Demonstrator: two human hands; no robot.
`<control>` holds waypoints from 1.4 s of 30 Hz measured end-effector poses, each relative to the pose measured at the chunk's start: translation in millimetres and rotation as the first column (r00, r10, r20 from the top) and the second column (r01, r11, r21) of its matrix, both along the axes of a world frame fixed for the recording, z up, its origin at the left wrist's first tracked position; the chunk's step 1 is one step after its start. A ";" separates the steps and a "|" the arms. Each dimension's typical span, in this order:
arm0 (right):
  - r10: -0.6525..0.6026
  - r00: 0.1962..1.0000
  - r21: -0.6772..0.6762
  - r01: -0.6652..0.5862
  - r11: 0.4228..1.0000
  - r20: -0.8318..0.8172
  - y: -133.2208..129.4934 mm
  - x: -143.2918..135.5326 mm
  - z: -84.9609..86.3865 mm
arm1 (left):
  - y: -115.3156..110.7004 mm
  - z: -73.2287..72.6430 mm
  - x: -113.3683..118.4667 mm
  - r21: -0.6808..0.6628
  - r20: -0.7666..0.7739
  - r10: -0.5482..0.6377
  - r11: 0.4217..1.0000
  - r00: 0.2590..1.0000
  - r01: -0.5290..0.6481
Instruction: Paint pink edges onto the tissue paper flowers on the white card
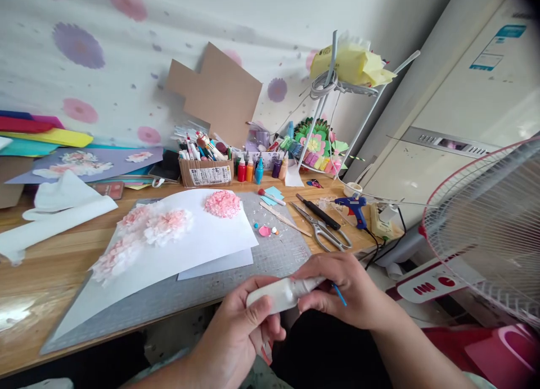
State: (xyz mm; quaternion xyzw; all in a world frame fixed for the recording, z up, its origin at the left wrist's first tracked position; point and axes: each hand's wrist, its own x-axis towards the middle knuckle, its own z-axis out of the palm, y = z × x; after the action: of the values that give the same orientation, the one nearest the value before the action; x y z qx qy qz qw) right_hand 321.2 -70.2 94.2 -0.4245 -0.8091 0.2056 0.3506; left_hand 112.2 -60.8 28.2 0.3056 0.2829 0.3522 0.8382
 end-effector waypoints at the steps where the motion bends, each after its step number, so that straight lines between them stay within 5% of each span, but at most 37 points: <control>1: -0.018 1.000 0.000 0.018 1.000 -0.009 -1.6 1.3 -2.3 | -0.6 -2.0 0.0 0.091 -0.058 0.038 0.995 0.998 -0.033; 4: -0.064 0.997 -0.003 0.064 0.998 -0.045 -3.3 4.0 -7.8 | 0.4 -6.1 -0.3 0.443 -0.212 0.264 0.884 0.941 -0.148; 7: -0.103 0.992 -0.024 0.101 0.995 -0.077 -1.8 5.0 -10.6 | 3.1 -9.7 0.2 0.588 -0.236 0.395 0.785 0.888 -0.193; 12: -0.147 0.984 -0.116 0.135 0.984 -0.097 4.1 4.5 -12.3 | 7.8 -16.3 3.0 0.455 -0.253 0.277 0.880 0.927 -0.139; 16: -0.166 0.980 -0.150 0.149 0.977 -0.109 9.9 6.0 -15.3 | 14.4 -14.6 11.2 0.140 -0.052 0.078 0.988 0.996 -0.070; 19: -0.169 0.978 -0.171 0.146 0.974 -0.124 14.8 8.7 -16.4 | 19.2 -12.6 17.8 -0.014 0.065 0.058 0.998 0.996 -0.057; 29: -0.262 0.965 -0.281 0.251 0.926 -0.002 47.2 17.7 -12.8 | 45.4 -14.2 34.8 0.273 -0.076 0.167 0.952 0.983 -0.140; 34: -0.447 0.862 -0.248 0.499 0.831 0.237 107.8 57.6 23.4 | 61.1 -22.5 41.2 0.376 -0.174 0.053 0.927 0.983 0.016; 37: -0.596 0.711 -0.143 0.679 0.720 0.374 172.6 77.8 40.9 | 65.6 -27.4 38.1 0.520 -0.387 -0.103 0.796 0.916 0.309; 40: -0.637 0.603 -0.083 0.754 0.652 0.481 236.8 81.0 35.1 | 69.0 -27.2 34.2 0.580 -0.542 -0.188 0.621 0.819 0.527; 42: -0.633 0.562 -0.061 0.772 0.633 0.533 268.2 77.1 21.6 | 71.3 -27.1 32.9 0.594 -0.554 -0.172 0.604 0.814 0.532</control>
State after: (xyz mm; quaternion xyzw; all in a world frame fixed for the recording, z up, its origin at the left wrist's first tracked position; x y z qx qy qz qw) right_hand 398.3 198.0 115.8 -0.7959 -0.5879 0.0544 0.1336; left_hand 145.1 10.5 1.1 0.7339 0.2340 0.1776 0.6125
